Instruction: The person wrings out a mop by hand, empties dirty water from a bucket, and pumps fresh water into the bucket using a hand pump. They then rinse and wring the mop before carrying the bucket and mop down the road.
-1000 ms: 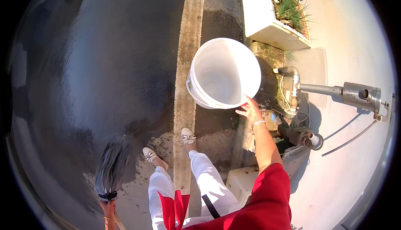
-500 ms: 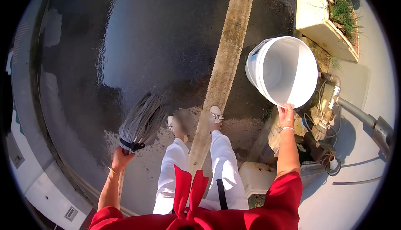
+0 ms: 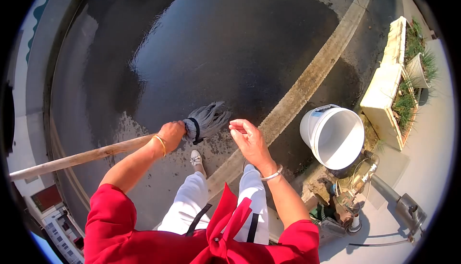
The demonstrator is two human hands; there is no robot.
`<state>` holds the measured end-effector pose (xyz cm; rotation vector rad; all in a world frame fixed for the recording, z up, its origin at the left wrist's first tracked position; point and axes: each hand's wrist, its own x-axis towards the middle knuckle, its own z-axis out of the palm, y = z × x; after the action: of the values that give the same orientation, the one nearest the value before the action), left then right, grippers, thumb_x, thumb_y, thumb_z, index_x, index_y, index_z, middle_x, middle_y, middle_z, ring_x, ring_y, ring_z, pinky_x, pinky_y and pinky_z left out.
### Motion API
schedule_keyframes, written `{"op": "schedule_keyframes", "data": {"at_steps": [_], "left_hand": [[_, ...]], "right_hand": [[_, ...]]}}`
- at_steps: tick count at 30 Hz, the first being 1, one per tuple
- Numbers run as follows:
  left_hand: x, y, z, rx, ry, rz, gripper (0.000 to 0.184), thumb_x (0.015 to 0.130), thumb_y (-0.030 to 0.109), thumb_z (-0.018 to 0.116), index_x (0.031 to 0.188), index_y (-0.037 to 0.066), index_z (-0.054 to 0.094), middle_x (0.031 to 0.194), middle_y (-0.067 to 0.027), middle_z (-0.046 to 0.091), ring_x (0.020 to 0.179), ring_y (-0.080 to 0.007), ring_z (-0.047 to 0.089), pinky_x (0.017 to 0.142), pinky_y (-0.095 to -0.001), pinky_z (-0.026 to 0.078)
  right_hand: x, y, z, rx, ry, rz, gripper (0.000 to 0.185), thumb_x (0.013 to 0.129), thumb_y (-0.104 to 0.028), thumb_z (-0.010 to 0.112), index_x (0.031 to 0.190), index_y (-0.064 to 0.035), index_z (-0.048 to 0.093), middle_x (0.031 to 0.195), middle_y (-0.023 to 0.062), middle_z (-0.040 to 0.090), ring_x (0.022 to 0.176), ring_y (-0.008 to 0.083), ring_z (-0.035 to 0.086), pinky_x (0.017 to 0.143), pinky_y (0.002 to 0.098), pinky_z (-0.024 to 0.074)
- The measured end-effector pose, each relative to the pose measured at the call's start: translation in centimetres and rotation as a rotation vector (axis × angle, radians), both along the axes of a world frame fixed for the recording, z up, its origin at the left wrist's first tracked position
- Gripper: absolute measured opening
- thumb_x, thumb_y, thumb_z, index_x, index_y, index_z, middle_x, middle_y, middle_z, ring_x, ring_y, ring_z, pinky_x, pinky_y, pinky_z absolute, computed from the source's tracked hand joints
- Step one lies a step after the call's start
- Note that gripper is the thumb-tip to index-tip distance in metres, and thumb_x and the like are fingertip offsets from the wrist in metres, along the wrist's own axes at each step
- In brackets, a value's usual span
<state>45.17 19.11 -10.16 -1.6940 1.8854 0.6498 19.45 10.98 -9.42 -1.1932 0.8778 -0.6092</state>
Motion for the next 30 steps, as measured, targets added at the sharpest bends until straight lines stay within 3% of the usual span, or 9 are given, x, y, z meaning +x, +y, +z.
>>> {"op": "schedule_keyframes", "data": {"at_steps": [5,10,12,14,16,20,24,25,30], "left_hand": [[-0.1,-2.2,1.8,0.117,-0.004,-0.017,0.026,0.075,0.013,0.058,0.099,0.004,0.054,0.089,-0.0093,0.058,0.086,-0.0212,0.058,0.074,-0.0294,0.046],[1.2,-1.7,-2.7,-0.229,0.332,0.099,0.025,0.080,0.018,0.053,0.101,0.005,0.052,0.093,-0.0056,0.053,0.090,-0.0172,0.053,0.079,-0.0297,0.043],[0.9,-0.7,-5.3,-0.435,0.492,0.170,0.025,0.081,0.020,0.051,0.102,0.006,0.051,0.095,-0.0041,0.051,0.092,-0.0156,0.051,0.081,-0.0298,0.041],[0.1,2.7,-1.4,-0.529,0.579,0.216,0.025,0.082,0.021,0.050,0.103,0.006,0.051,0.096,-0.0034,0.050,0.093,-0.0148,0.050,0.081,-0.0298,0.040],[1.2,7.3,10.3,-0.490,0.637,-0.095,0.017,0.072,0.014,0.057,0.085,0.002,0.059,0.097,-0.0112,0.057,0.094,-0.0166,0.053,0.077,-0.0312,0.043],[0.4,16.0,-0.2,0.108,1.711,1.629,0.058,0.074,0.049,0.061,0.106,0.001,0.053,0.101,-0.0138,0.056,0.095,-0.0217,0.055,0.079,-0.0331,0.046],[-1.7,14.1,-6.0,0.301,2.591,2.438,0.111,0.060,0.069,0.060,0.139,0.014,0.005,0.134,-0.0269,0.023,0.123,-0.0399,0.027,0.096,-0.0603,0.023],[-2.3,12.5,-6.1,0.204,2.815,2.456,0.125,0.053,0.073,0.060,0.137,0.018,-0.014,0.139,-0.0261,0.004,0.128,-0.0443,0.012,0.095,-0.0674,0.010],[-2.2,4.9,-4.3,-0.259,3.321,2.074,0.119,0.054,0.078,0.053,0.138,0.018,-0.007,0.140,-0.0238,0.006,0.128,-0.0419,0.014,0.097,-0.0632,0.013]], "right_hand": [[17.6,0.6,9.9,-0.815,0.080,0.525,0.044,0.077,-0.027,0.063,0.106,0.0014,0.046,0.092,0.0197,0.058,0.086,0.0328,0.058,0.076,0.0363,0.0463],[24.6,1.9,10.6,-0.634,0.143,0.442,0.025,0.077,-0.013,0.062,0.079,-0.0039,0.039,0.062,0.0102,0.050,0.055,0.0182,0.049,0.054,0.0301,0.0424],[24.9,2.1,13.5,-0.520,0.269,0.381,0.025,0.075,-0.015,0.062,0.078,-0.0025,0.041,0.062,0.0127,0.052,0.057,0.0265,0.055,0.055,0.0340,0.0444],[24.1,1.8,14.8,-0.422,0.222,0.345,0.024,0.076,-0.018,0.067,0.081,-0.0026,0.049,0.066,0.0007,0.052,0.059,0.0081,0.045,0.056,0.0242,0.0410],[23.4,1.7,16.3,-0.382,0.185,0.288,0.021,0.078,-0.019,0.066,0.082,-0.0032,0.052,0.071,-0.0005,0.055,0.065,0.0085,0.052,0.061,0.0225,0.0432],[21.4,1.4,21.0,-0.369,-0.001,0.259,0.011,0.083,-0.014,0.059,0.086,-0.0050,0.053,0.077,0.0044,0.058,0.078,0.0138,0.060,0.074,0.0254,0.0467],[19.3,3.3,29.6,-0.375,0.001,0.136,0.015,0.084,-0.015,0.058,0.088,-0.0021,0.052,0.082,0.0077,0.057,0.082,0.0186,0.059,0.083,0.0321,0.0462],[18.4,3.4,31.4,-0.399,-0.015,0.126,0.016,0.086,-0.016,0.056,0.091,-0.0021,0.050,0.085,0.0087,0.056,0.083,0.0201,0.059,0.085,0.0353,0.0456],[12.2,3.4,39.6,-0.484,-0.086,-0.013,0.022,0.091,-0.024,0.045,0.098,-0.0037,0.048,0.087,0.0095,0.054,0.088,0.0227,0.056,0.088,0.0397,0.0443]]}}
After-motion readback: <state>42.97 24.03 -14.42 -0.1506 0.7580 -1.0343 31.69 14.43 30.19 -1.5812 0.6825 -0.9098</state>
